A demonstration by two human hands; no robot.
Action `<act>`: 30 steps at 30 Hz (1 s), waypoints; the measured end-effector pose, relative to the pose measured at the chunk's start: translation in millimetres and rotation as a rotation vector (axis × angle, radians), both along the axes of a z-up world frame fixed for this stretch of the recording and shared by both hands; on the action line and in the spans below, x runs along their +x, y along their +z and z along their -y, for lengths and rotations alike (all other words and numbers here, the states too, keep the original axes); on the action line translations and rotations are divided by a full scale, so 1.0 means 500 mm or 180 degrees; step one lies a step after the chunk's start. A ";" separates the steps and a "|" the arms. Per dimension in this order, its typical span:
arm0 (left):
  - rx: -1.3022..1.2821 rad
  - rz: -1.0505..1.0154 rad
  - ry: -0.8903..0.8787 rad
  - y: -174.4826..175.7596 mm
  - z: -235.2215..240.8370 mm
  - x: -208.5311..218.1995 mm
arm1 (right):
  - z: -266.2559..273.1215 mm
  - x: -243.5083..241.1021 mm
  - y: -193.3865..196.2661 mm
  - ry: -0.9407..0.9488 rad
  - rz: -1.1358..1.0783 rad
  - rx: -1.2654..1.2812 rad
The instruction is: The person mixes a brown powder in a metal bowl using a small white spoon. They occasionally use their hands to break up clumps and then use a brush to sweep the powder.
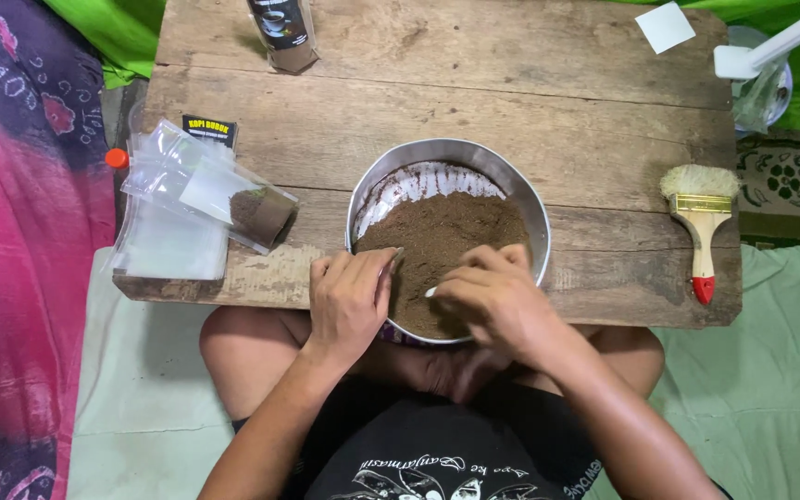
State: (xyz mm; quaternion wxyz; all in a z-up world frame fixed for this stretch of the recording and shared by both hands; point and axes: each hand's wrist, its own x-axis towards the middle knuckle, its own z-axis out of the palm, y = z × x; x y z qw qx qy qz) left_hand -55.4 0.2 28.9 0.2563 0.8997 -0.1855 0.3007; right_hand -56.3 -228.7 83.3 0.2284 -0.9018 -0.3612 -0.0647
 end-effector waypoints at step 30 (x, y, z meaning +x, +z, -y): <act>0.0447 -0.0792 -0.0511 0.029 0.032 -0.022 | 0.043 -0.029 -0.102 -0.1022 0.0385 -0.0174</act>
